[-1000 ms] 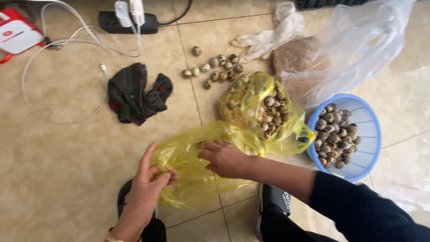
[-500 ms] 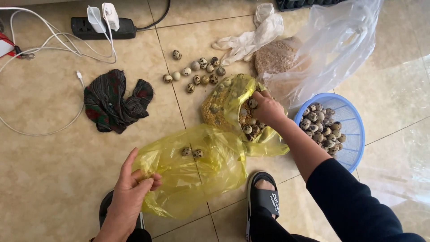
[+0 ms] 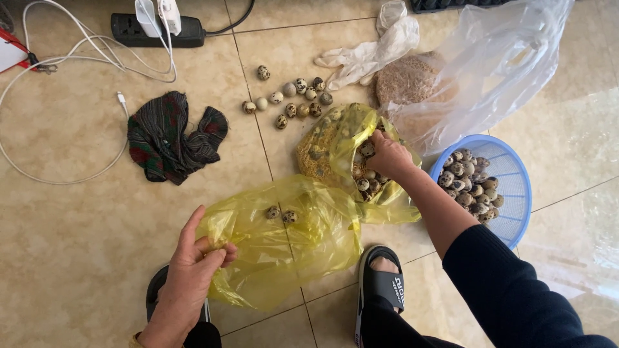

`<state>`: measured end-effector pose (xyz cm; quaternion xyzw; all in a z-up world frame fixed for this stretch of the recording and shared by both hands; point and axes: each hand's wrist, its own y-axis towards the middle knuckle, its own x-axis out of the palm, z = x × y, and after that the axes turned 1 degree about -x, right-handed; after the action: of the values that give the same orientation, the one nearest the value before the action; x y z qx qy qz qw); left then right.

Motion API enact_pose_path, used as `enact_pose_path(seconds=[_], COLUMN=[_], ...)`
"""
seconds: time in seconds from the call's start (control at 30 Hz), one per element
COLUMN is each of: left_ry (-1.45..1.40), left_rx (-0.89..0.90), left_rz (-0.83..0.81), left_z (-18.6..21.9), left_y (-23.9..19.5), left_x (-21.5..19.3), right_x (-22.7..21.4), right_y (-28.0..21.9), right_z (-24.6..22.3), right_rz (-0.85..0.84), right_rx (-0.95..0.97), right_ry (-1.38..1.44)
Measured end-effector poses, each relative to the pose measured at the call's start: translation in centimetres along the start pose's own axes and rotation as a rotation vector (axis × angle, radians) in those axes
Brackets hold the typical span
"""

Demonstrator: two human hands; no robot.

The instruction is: Sorting and bagging quail eggs from a pile on the floor into a yellow plastic bag.

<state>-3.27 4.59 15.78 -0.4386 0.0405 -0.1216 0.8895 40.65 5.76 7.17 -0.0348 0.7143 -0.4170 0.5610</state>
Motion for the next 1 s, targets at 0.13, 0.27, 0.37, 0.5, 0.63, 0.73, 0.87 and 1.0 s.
enact_pose_path(seconds=[0.13, 0.27, 0.37, 0.5, 0.63, 0.73, 0.87, 1.0], left_ry=[-0.005, 0.001, 0.011, 0.018, 0.027, 0.004, -0.01, -0.014], left_rx=[0.027, 0.066, 0.042, 0.017, 0.054, 0.076, 0.084, 0.077], left_rz=[-0.001, 0.003, -0.007, -0.028, -0.02, -0.016, -0.036, -0.041], left_z=[0.1, -1.3, -0.9, -0.7, -1.0, -1.9, -1.9, -1.6], left_y=[-0.1, 0.9, 0.8, 0.7, 0.7, 1.4, 1.5, 1.1], left_x=[0.0, -0.5, -0.3, 0.0, -0.2, -0.2, 0.0, 0.0], right_x=[-0.3, -1.3, -1.6, -1.4, -2.2, -2.4, -1.5, -1.8], right_y=[-0.5, -1.6, -2.2, -2.0, -2.4, -2.7, -1.6, -2.7], right_z=[-0.5, -0.9, -1.9, -1.6, 0.0, 0.5, 0.8, 2.4], right_rz=[-0.024, -0.031, -0.073, -0.049, -0.162, -0.193, -0.176, -0.243], right_rx=[0.05, 0.057, 0.087, 0.082, 0.057, 0.03, -0.018, -0.067], right_ry=[-0.029, 0.043, 0.015, -0.023, 0.352, 0.428, 0.157, 0.649])
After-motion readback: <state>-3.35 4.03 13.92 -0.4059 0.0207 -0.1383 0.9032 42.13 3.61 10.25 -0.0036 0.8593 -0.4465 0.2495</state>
